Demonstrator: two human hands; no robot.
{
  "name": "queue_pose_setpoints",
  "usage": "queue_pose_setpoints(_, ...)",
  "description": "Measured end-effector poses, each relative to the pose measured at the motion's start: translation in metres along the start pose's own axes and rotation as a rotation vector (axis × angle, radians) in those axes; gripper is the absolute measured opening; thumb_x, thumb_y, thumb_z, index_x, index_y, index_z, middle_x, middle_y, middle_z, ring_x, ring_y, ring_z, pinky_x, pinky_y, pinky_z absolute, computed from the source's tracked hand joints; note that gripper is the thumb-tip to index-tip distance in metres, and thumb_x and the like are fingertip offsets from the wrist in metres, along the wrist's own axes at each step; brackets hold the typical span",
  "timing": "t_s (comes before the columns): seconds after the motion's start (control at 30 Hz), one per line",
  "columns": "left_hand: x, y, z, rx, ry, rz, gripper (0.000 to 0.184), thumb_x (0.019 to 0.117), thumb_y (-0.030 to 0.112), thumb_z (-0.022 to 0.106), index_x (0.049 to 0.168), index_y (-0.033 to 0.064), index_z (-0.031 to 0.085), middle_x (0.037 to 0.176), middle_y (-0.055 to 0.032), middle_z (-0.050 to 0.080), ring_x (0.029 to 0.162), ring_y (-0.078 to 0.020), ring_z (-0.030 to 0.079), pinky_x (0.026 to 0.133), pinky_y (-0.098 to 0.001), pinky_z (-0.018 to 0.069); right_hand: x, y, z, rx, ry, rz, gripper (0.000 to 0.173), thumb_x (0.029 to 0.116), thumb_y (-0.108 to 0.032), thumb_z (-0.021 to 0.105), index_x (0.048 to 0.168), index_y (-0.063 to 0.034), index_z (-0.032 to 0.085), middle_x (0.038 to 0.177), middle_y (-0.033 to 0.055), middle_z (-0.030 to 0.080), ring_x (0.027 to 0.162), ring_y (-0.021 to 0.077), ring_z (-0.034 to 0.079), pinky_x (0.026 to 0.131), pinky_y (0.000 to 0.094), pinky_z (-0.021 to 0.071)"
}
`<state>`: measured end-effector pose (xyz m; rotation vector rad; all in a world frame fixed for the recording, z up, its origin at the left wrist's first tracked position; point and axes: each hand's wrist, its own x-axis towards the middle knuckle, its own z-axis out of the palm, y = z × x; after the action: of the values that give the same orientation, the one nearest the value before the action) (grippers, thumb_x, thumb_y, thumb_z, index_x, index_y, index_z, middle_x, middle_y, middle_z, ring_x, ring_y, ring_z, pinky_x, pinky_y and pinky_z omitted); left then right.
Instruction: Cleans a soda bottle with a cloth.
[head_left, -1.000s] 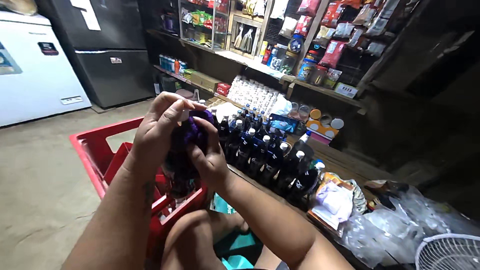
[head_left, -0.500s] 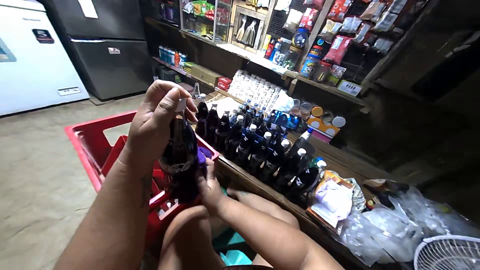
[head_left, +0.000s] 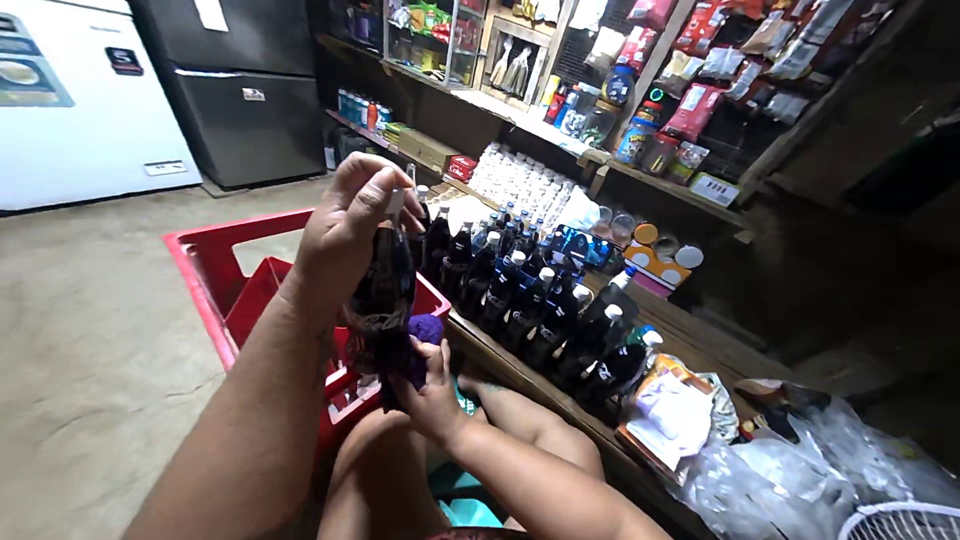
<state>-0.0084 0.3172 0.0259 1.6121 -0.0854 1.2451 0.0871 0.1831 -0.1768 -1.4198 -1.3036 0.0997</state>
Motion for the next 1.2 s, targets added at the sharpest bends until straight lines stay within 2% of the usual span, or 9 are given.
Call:
queue_pose_setpoints(0.1, -0.002, 0.002, 0.001, -0.030, -0.005, -0.021, 0.023, 0.1089, 0.032, 0.039, 0.113, 0.0202, 0.058, 0.097, 0.0048, 0.072, 0.090, -0.0092, 0.070, 0.083, -0.0280, 0.0590, 0.007, -0.007, -0.002, 0.055, 0.063, -0.175, 0.055, 0.0919, -0.025, 0.071, 0.134, 0.0052, 0.055, 0.138, 0.0335, 0.052, 0.130, 0.0331, 0.053, 0.114, 0.0444, 0.0404)
queue_pose_setpoints(0.2, -0.008, 0.002, -0.002, 0.018, -0.057, -0.004, 0.028, 0.1105, 0.032, 0.035, 0.118, 0.0183, 0.058, 0.107, 0.0025, 0.071, 0.098, -0.0098, 0.068, 0.085, -0.0280, 0.0570, 0.033, -0.031, -0.007, 0.070, 0.126, -0.431, 0.048, 0.1002, -0.033, 0.063, 0.140, -0.0095, 0.048, 0.142, 0.0186, 0.051, 0.133, 0.0173, 0.051, 0.116, 0.0366, 0.0394)
queue_pose_setpoints(0.33, -0.010, 0.003, -0.001, 0.029, -0.108, 0.048, 0.028, 0.1103, 0.027, 0.036, 0.114, 0.0173, 0.061, 0.114, 0.0032, 0.068, 0.104, -0.0086, 0.065, 0.090, -0.0273, 0.0552, 0.079, -0.081, -0.026, 0.050, 0.109, -0.525, 0.045, 0.0999, -0.028, 0.063, 0.138, -0.0080, 0.051, 0.139, 0.0207, 0.053, 0.130, 0.0209, 0.053, 0.112, 0.0385, 0.0429)
queue_pose_setpoints(0.5, -0.013, 0.005, 0.000, 0.036, -0.102, 0.054, 0.028, 0.1104, 0.027, 0.034, 0.117, 0.0175, 0.060, 0.118, 0.0032, 0.067, 0.110, -0.0095, 0.064, 0.096, -0.0298, 0.0543, 0.110, -0.090, -0.032, 0.152, 0.040, -0.432, 0.061, 0.0963, -0.023, 0.065, 0.151, -0.0110, 0.040, 0.150, 0.0159, 0.047, 0.137, 0.0235, 0.048, 0.112, 0.0462, 0.0440)
queue_pose_setpoints(0.67, -0.007, 0.003, 0.003, 0.019, -0.064, 0.043, 0.027, 0.1091, 0.028, 0.036, 0.112, 0.0166, 0.059, 0.117, 0.0018, 0.069, 0.116, -0.0129, 0.063, 0.103, -0.0349, 0.0516, 0.084, -0.067, -0.021, 0.170, 0.059, -0.208, 0.067, 0.0963, -0.028, 0.062, 0.154, -0.0051, 0.037, 0.149, 0.0219, 0.048, 0.135, 0.0243, 0.050, 0.111, 0.0449, 0.0450)
queue_pose_setpoints(0.8, -0.012, 0.004, 0.001, 0.045, -0.071, 0.015, 0.027, 0.1108, 0.030, 0.034, 0.117, 0.0186, 0.058, 0.119, 0.0032, 0.069, 0.113, -0.0110, 0.065, 0.099, -0.0325, 0.0531, 0.059, -0.045, -0.013, 0.134, 0.043, -0.158, 0.072, 0.0981, -0.027, 0.061, 0.151, 0.0103, 0.030, 0.145, 0.0316, 0.047, 0.135, 0.0259, 0.050, 0.115, 0.0403, 0.0406)
queue_pose_setpoints(0.9, -0.012, 0.004, 0.001, 0.055, -0.046, 0.000, 0.026, 0.1106, 0.029, 0.034, 0.118, 0.0195, 0.057, 0.114, 0.0051, 0.069, 0.105, -0.0069, 0.066, 0.091, -0.0264, 0.0547, 0.041, -0.036, -0.008, 0.137, 0.001, -0.091, 0.077, 0.0936, -0.018, 0.068, 0.149, 0.0173, 0.027, 0.147, 0.0363, 0.043, 0.137, 0.0297, 0.049, 0.116, 0.0394, 0.0395)
queue_pose_setpoints(1.03, -0.013, 0.004, 0.002, 0.104, -0.010, -0.001, 0.024, 0.1100, 0.033, 0.040, 0.119, 0.0212, 0.059, 0.109, 0.0099, 0.063, 0.097, 0.0009, 0.061, 0.084, -0.0183, 0.0525, 0.020, -0.023, -0.004, 0.058, -0.098, 0.014, 0.083, 0.0918, -0.019, 0.072, 0.152, 0.0147, 0.025, 0.152, 0.0365, 0.037, 0.143, 0.0343, 0.043, 0.120, 0.0424, 0.0351)
queue_pose_setpoints(1.2, -0.014, 0.005, 0.006, 0.160, 0.008, 0.028, 0.023, 0.1090, 0.037, 0.045, 0.120, 0.0215, 0.058, 0.105, 0.0127, 0.062, 0.090, 0.0054, 0.060, 0.079, -0.0144, 0.0519, 0.002, -0.017, -0.005, -0.046, -0.208, 0.166, 0.083, 0.0926, -0.023, 0.072, 0.156, 0.0070, 0.027, 0.154, 0.0390, 0.031, 0.141, 0.0428, 0.044, 0.116, 0.0499, 0.0403)
